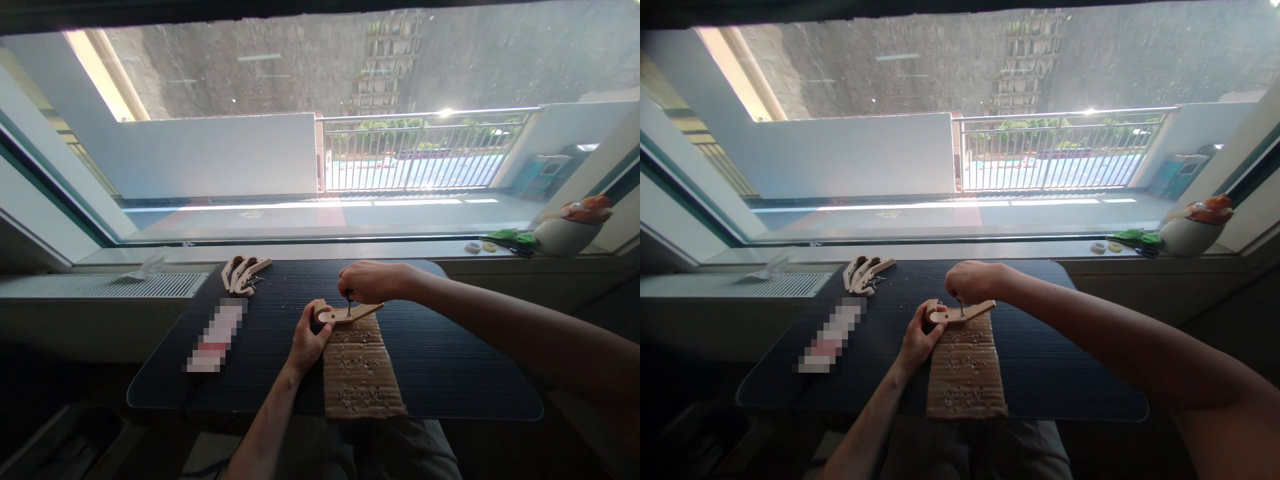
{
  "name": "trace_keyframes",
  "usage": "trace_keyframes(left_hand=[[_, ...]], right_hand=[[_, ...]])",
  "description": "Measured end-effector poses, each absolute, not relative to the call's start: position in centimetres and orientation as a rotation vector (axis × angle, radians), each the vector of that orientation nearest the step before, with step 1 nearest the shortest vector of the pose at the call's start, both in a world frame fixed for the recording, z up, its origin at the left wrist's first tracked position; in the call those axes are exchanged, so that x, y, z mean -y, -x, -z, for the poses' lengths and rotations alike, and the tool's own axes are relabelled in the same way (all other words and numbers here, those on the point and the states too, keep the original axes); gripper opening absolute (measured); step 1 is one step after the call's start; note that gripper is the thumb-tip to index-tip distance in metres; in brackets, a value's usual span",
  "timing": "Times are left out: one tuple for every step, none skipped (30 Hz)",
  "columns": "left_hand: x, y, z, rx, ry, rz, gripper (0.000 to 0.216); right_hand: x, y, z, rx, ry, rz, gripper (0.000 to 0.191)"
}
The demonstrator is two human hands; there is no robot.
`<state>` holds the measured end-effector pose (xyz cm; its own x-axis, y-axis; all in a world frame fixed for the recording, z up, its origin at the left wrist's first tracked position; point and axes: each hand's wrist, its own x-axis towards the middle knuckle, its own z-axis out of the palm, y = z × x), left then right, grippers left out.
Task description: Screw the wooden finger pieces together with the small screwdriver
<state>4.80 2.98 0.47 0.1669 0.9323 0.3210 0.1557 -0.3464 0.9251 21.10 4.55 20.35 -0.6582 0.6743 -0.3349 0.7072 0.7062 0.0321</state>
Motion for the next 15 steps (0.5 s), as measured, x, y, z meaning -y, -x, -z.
trace_keyframes(left_hand=[[-3.0, -4.8, -0.5, -1.059, -1.666, -1.251, 0.040], [-3.0, -4.8, -0.5, -1.064, -1.669, -1.249, 0.040], [-3.0, -4.8, -0.4, -1.064, -1.673, -1.246, 0.040], [-3.0, -4.8, -0.4, -1.060, -1.672, -1.245, 0.040], [-3.0, -4.7, -0.4, -1.052, -1.667, -1.244, 0.042], [-3.0, -4.7, -0.3, -1.044, -1.658, -1.243, 0.044], [-3.0, -4.7, -0.2, -1.035, -1.645, -1.239, 0.048], [-3.0, -4.7, -0.1, -1.027, -1.630, -1.235, 0.053], [-3.0, -4.7, -0.1, -1.021, -1.619, -1.228, 0.058], [-3.0, -4.6, 0.0, -1.015, -1.612, -1.217, 0.064], [-3.0, -4.6, 0.0, -1.010, -1.610, -1.204, 0.068], [-2.9, -4.7, -0.1, -1.004, -1.612, -1.189, 0.071], [-2.9, -4.7, -0.1, -1.000, -1.615, -1.175, 0.073], [-2.9, -4.7, -0.1, -0.999, -1.618, -1.165, 0.074], [-2.9, -4.7, -0.2, -0.999, -1.619, -1.159, 0.075]], right_hand=[[-4.5, -21.0, -20.2, -2.598, -1.104, 0.146, 0.025], [-4.4, -21.0, -20.1, -2.584, -1.138, 0.131, 0.025], [-4.3, -21.0, -20.0, -2.554, -1.174, 0.103, 0.024], [-4.2, -21.2, -20.0, -2.512, -1.209, 0.070, 0.023], [-4.0, -21.5, -20.0, -2.468, -1.236, 0.046, 0.021], [-3.8, -22.0, -19.9, -2.433, -1.256, 0.037, 0.020], [-3.5, -22.7, -19.9, -2.418, -1.282, 0.043, 0.019], [-3.3, -23.4, -19.7, -2.427, -1.323, 0.073, 0.020], [-3.0, -24.2, -19.4, -2.477, -1.390, 0.115, 0.023], [-2.8, -24.9, -19.0, -2.560, -1.483, 0.187, 0.026], [-2.5, -25.5, -18.4, -2.652, -1.607, 0.313, 0.030], [-2.3, -25.8, -17.7, -2.721, -1.708, 0.518, 0.034], [-2.1, -26.0, -16.9, -2.751, -1.767, 0.769, 0.036], [-2.0, -25.8, -16.0, -2.729, -1.794, 1.009, 0.038], [-2.0, -25.5, -15.2, -2.698, -1.841, 1.178, 0.039]])
